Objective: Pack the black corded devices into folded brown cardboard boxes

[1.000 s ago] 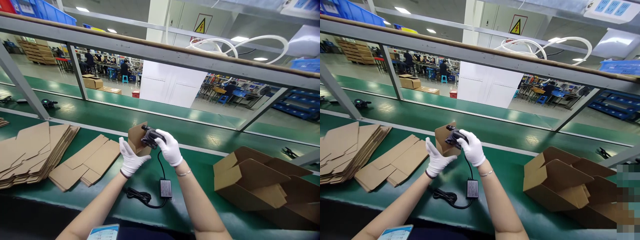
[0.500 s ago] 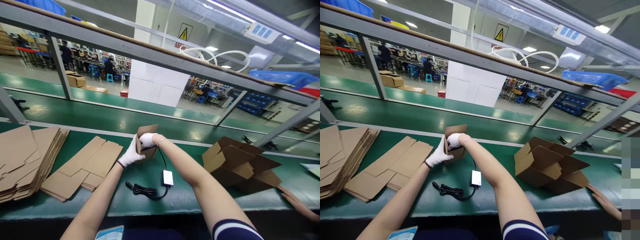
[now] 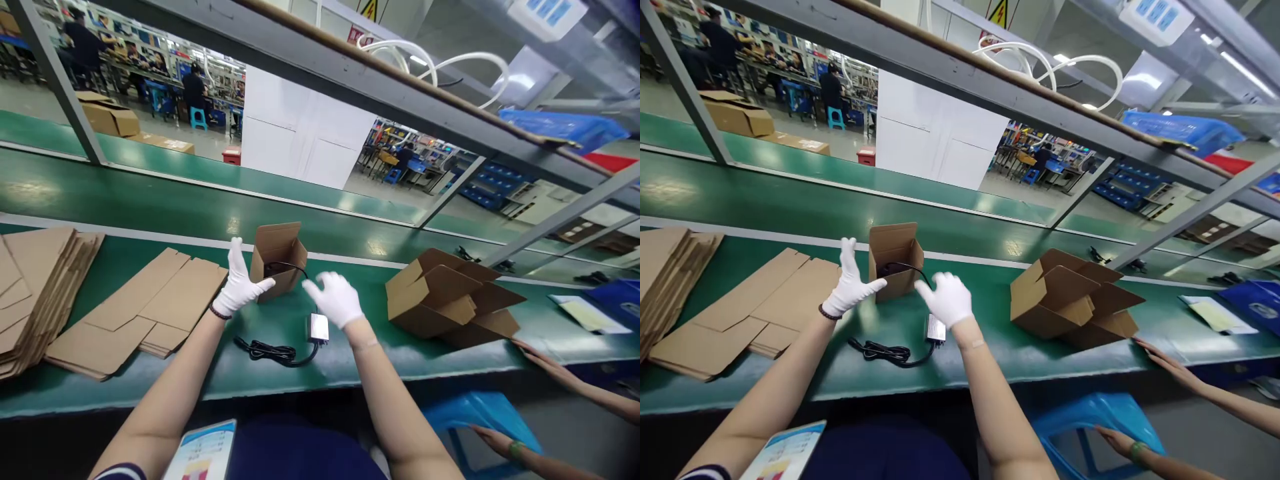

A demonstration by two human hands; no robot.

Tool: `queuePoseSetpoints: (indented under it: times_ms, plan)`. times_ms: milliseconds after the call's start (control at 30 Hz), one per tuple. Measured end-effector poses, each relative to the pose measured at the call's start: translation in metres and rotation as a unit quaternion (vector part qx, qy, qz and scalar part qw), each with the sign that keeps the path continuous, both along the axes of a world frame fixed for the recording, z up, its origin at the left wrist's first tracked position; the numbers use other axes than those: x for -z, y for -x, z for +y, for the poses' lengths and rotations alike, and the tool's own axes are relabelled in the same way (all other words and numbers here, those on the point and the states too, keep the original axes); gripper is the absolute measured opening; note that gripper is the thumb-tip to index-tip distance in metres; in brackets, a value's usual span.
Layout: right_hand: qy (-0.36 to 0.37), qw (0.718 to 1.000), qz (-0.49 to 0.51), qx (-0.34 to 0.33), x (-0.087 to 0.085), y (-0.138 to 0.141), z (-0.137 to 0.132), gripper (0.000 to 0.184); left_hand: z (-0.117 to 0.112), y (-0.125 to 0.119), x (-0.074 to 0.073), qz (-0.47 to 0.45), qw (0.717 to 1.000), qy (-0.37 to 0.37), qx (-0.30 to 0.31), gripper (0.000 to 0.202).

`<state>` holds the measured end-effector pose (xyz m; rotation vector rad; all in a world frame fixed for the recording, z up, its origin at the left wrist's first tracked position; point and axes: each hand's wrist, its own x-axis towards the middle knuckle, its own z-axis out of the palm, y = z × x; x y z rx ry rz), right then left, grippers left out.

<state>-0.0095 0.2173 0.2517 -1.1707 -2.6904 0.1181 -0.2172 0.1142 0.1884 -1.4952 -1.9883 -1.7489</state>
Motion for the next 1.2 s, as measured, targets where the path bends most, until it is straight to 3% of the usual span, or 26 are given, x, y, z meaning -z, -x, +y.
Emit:
queuePoseSetpoints:
  times_ms: [67,100,167,233,333,400,433,500,567,667,800,867,933,1000,1067,1133,1200]
  plan:
    - [0.044,0.992,-0.086,0.076,0.038,-0.036,-0.012,0.068,-0.005,-0.021,-0.029,0.010,0.999,-0.044,-0.003,0.113]
    - [0.060,0.990,-0.104,0.075,0.056,-0.048,-0.017,0.068,-0.004,-0.035,-0.042,0.000,0.998,-0.040,0.039,0.103]
    - [0.082,0.992,-0.081,0.057,0.079,-0.059,-0.022,0.059,0.005,-0.068,-0.062,-0.063,0.976,0.013,0.210,0.083]
    - [0.094,0.995,-0.012,-0.021,0.080,-0.061,-0.019,0.045,0.022,-0.098,-0.070,-0.179,0.918,0.059,0.349,0.073]
    - [0.074,0.973,0.111,-0.188,0.052,-0.069,-0.005,0.037,0.050,-0.124,-0.073,-0.259,0.857,0.161,0.415,0.069]
    - [0.050,0.948,0.197,-0.244,0.029,-0.081,0.007,0.031,0.062,-0.127,-0.079,-0.198,0.849,0.242,0.426,0.073]
    - [0.044,0.939,0.245,-0.239,0.019,-0.088,0.013,0.031,0.066,-0.126,-0.085,-0.152,0.852,0.262,0.428,0.074]
    - [0.063,0.930,0.315,-0.182,0.006,-0.101,0.024,0.040,0.068,-0.123,-0.099,-0.083,0.859,0.270,0.426,0.064]
    - [0.113,0.936,0.310,-0.121,-0.002,-0.112,0.032,0.044,0.065,-0.120,-0.113,-0.079,0.873,0.259,0.405,0.040]
    - [0.201,0.935,0.275,-0.098,-0.010,-0.117,0.037,0.029,0.059,-0.119,-0.126,-0.163,0.903,0.202,0.342,0.025]
    - [0.289,0.872,0.356,-0.170,-0.016,-0.101,0.025,0.042,0.055,-0.121,-0.130,-0.272,0.920,0.038,0.281,0.026]
    - [0.294,0.828,0.421,-0.223,-0.016,-0.083,0.017,0.061,0.055,-0.123,-0.128,-0.338,0.900,-0.036,0.274,0.028]
    - [0.284,0.789,0.477,-0.262,-0.014,-0.061,0.009,0.080,0.056,-0.126,-0.123,-0.425,0.857,-0.103,0.272,0.032]
    - [0.255,0.786,0.513,-0.233,-0.013,-0.037,0.004,0.077,0.056,-0.125,-0.116,-0.493,0.813,-0.164,0.264,0.035]
    - [0.218,0.801,0.530,-0.172,-0.014,-0.018,0.002,0.056,0.055,-0.117,-0.112,-0.509,0.792,-0.206,0.269,0.034]
    - [0.202,0.808,0.535,-0.139,-0.020,-0.006,0.005,0.040,0.053,-0.096,-0.113,-0.450,0.817,-0.199,0.300,0.037]
    - [0.222,0.805,0.533,-0.138,-0.032,0.001,0.015,0.036,0.049,-0.064,-0.119,-0.296,0.890,-0.096,0.333,0.053]
